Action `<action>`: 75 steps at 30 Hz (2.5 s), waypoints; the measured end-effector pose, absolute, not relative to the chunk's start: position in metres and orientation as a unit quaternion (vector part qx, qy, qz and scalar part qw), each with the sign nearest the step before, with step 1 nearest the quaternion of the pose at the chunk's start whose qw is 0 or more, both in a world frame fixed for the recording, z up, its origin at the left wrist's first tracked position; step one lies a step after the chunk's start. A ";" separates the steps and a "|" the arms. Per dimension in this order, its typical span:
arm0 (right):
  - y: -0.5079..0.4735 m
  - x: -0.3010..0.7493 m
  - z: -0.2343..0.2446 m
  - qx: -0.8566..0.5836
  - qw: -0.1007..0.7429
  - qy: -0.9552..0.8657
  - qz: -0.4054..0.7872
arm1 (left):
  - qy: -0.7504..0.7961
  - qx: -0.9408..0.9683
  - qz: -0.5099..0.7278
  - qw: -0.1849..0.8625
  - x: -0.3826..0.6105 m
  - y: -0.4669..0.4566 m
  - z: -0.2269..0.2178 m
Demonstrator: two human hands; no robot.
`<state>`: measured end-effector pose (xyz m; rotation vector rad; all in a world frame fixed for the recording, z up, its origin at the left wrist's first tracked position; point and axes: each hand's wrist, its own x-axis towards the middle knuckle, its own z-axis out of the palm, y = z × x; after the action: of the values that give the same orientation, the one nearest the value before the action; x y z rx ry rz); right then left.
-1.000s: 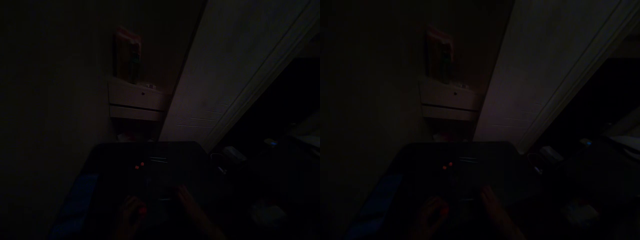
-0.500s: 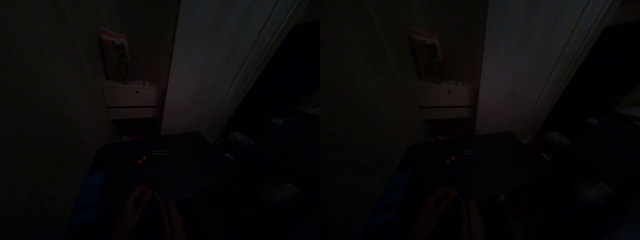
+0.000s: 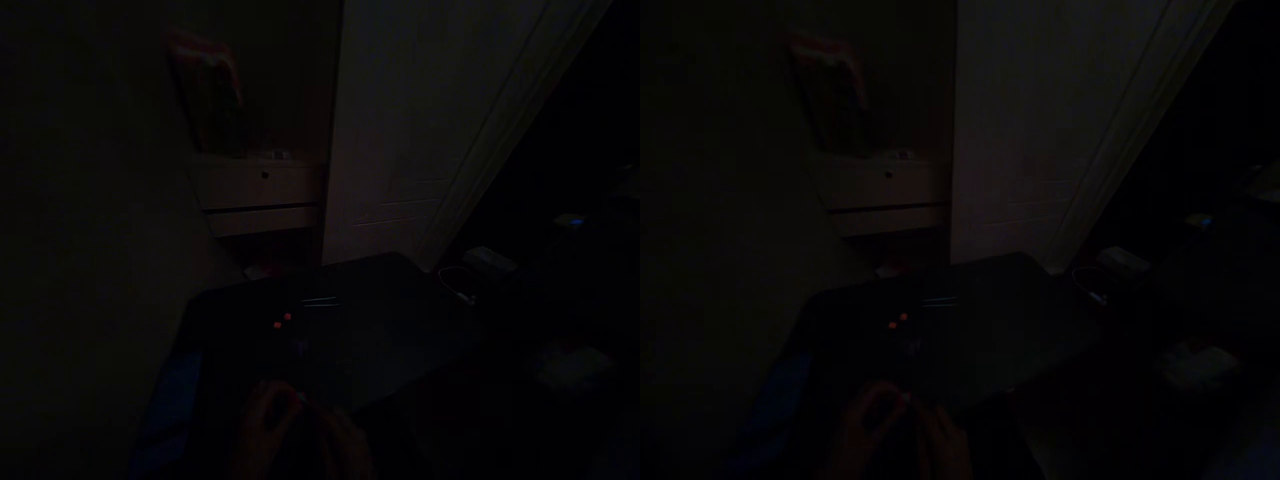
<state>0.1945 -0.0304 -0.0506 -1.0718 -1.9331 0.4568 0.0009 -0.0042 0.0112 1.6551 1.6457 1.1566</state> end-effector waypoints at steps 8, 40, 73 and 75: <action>-0.039 0.193 -0.018 -0.458 0.417 -0.762 0.187 | 0.581 0.648 0.426 0.246 0.001 -0.004 0.020; -0.045 0.190 -0.002 -0.456 0.436 -0.718 0.294 | 0.570 0.663 0.424 0.237 -0.001 -0.005 0.021; -0.044 0.194 -0.006 -0.445 0.486 -0.694 0.289 | 0.568 0.653 0.450 0.221 0.000 -0.006 0.017; -0.044 0.193 -0.008 -0.451 0.497 -0.688 0.277 | 0.564 0.657 0.450 0.217 0.000 -0.006 0.018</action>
<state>0.1927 -0.0437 -0.0076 -1.0914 -1.6654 0.6703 0.0003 -0.0065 0.0175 1.8205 1.5624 1.2463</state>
